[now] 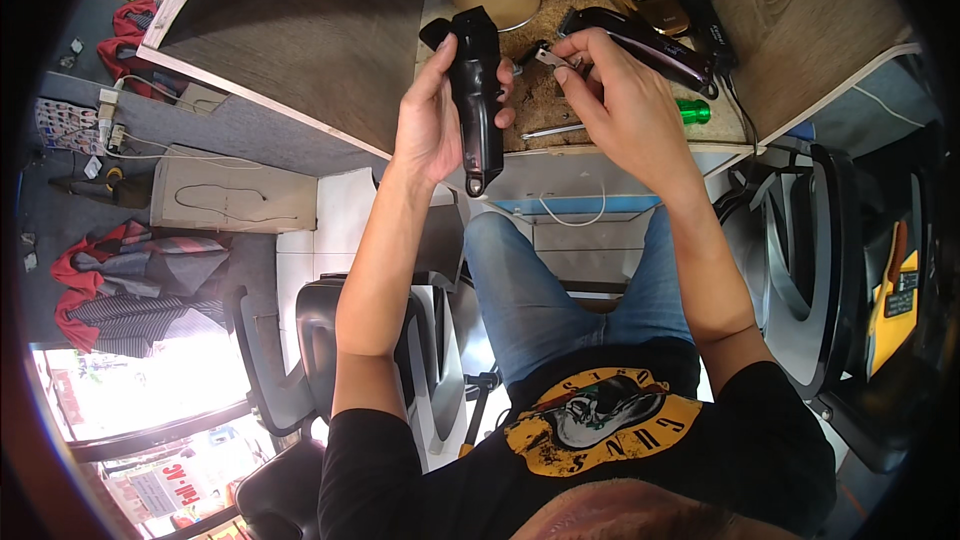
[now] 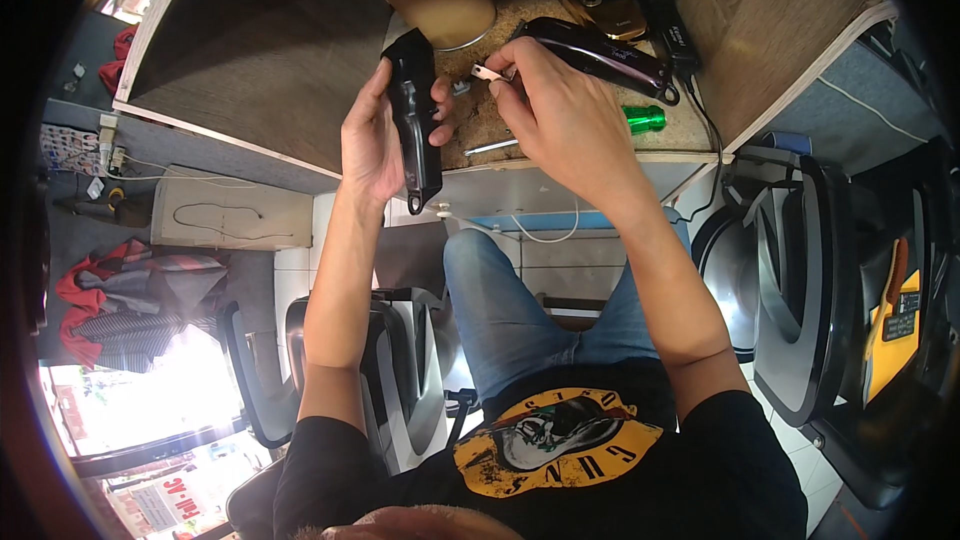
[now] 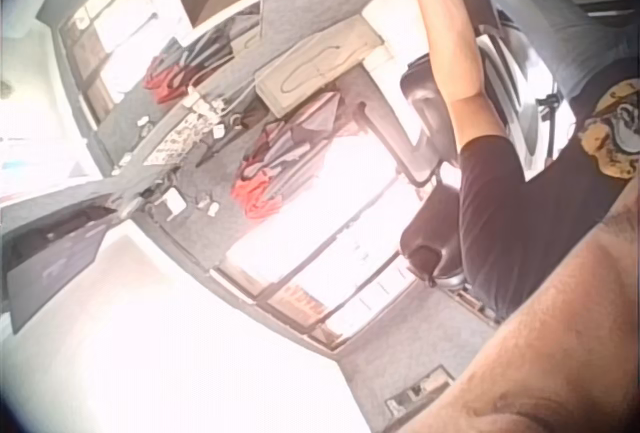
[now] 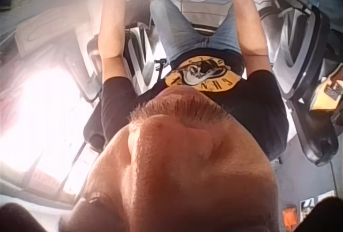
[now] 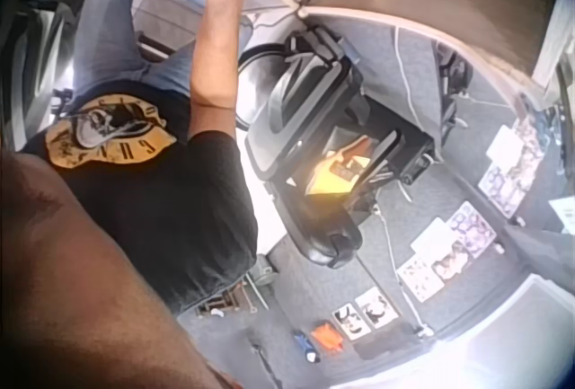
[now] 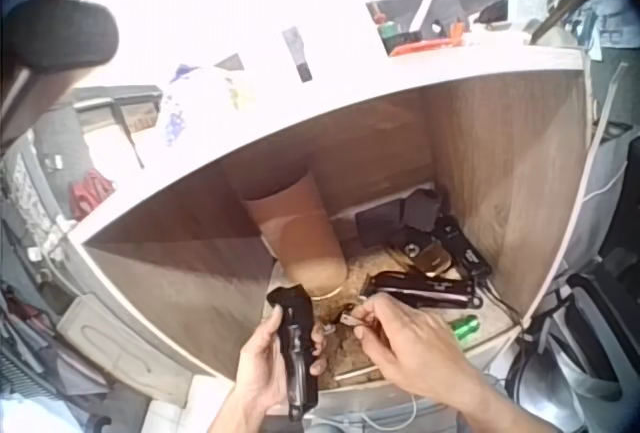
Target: The person disassembles and repairs a pair of hair clippers at a workbench. They use a screwdriver to remove screws from the casing, detach internal components, and then reassemble the clipper head by fitting the blades and springs back into place by hand.
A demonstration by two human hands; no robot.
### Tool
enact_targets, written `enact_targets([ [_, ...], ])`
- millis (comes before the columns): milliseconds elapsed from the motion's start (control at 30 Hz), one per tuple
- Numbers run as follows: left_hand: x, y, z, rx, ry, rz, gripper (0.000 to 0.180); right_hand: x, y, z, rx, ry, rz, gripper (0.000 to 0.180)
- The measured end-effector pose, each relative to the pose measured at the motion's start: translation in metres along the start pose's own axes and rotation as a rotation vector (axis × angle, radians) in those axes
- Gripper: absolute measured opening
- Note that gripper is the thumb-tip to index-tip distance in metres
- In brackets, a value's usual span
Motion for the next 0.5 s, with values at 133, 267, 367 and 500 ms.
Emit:
enact_targets([
  [133, -0.0021, -0.0004, -0.0007, -0.026, -0.006, -0.054, 0.041, 0.0012, -0.0001, 0.0003, 0.007, 0.012, 0.006, 0.016],
  [267, -0.004, 0.0016, -0.0012, -0.021, -0.114, 0.091, 0.041, 0.0, 0.0008, 0.0004, 0.011, 0.008, 0.014, 0.014],
  [367, -0.0022, -0.0006, -0.0023, 0.04, -0.097, 0.247, 0.039, -0.001, 0.0033, 0.0001, 0.0, 0.005, 0.005, 0.013],
  [500, 0.0003, -0.0018, -0.0038, 0.06, -0.034, 0.27, 0.038, -0.002, 0.0055, 0.0007, -0.026, -0.025, 0.029, 0.012],
])
Point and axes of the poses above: each hand's wrist, its own z-axis towards the middle knuckle, its own x-axis out of the palm, y = z × x, the point moved 7 cm from there along z, towards the middle knuckle, and after that the axes turned 6 degrees about -y, right-handed, at the moved point
